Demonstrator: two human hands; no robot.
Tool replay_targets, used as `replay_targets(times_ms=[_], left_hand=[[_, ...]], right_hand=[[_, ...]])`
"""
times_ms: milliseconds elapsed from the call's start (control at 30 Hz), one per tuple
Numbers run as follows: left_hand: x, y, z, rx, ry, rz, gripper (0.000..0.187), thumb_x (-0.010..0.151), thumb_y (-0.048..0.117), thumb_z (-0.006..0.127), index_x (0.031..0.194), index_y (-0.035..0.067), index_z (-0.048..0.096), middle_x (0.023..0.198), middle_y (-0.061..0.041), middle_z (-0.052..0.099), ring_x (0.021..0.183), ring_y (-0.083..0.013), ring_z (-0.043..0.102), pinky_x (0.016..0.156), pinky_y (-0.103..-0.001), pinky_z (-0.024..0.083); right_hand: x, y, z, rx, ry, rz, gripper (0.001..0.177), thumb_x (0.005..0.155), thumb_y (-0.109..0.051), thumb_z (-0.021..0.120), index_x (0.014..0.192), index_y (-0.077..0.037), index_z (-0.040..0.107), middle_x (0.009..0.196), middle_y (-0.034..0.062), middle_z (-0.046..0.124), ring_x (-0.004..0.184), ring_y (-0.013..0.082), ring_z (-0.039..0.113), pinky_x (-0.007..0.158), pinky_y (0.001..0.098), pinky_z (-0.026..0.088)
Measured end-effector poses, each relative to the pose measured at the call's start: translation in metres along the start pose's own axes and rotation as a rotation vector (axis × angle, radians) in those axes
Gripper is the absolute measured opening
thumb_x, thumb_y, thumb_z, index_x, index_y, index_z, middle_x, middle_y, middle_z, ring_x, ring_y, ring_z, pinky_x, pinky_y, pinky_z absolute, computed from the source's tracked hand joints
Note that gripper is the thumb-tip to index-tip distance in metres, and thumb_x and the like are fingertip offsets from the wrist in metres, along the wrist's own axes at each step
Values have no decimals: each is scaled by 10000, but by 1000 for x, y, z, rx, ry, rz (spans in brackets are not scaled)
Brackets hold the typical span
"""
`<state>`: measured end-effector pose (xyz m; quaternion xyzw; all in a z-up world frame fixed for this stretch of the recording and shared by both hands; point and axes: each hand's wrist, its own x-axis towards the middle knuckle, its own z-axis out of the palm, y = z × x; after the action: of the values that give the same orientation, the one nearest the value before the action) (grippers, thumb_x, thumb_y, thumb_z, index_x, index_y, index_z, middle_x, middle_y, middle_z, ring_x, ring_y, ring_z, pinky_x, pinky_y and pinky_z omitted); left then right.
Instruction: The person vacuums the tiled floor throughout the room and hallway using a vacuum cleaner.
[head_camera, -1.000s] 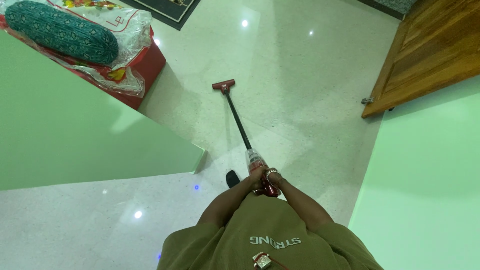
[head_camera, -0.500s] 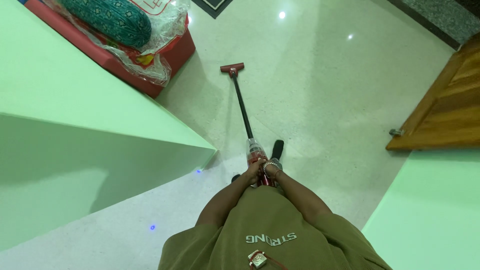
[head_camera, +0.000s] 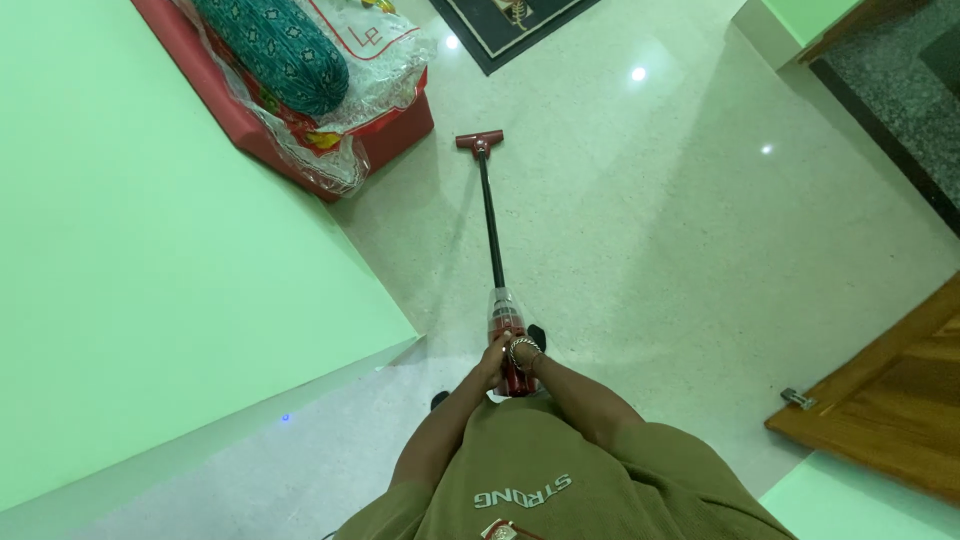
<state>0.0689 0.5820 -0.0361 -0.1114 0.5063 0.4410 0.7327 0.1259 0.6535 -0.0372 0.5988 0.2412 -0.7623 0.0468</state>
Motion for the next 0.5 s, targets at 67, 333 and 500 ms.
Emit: replay_targets(times_ms=[67,333,500], left_hand=[[11,9,9,-9,-15,63,601,1001,503,491,1395,53,550,1287,-134,667,1199,-284,627,1047,-458,492],[32,33,14,128,180,195,623,1008,510,530,1268,-54,588,1115,-211,693,921,-284,721,811,-428,613],[35,50,29,339,377,262,710,978,564,519,1294,-65,608,1157,-213,734,951,-263,727,845,-364,582]], right_hand=[[8,-18,-5,-31,-28,38,520,1006,-480,537,1222,-15,626,1000,155,688,828,277,656,711,469,543],[20,-54,-14,-177,-97,165,561,994,-528,508,1263,-47,613,1104,160,689,940,300,664,798,519,547],[16,-67,-22,-228,-118,217,588,986,-558,490,1289,-67,605,1169,162,690,1011,314,669,853,550,550]])
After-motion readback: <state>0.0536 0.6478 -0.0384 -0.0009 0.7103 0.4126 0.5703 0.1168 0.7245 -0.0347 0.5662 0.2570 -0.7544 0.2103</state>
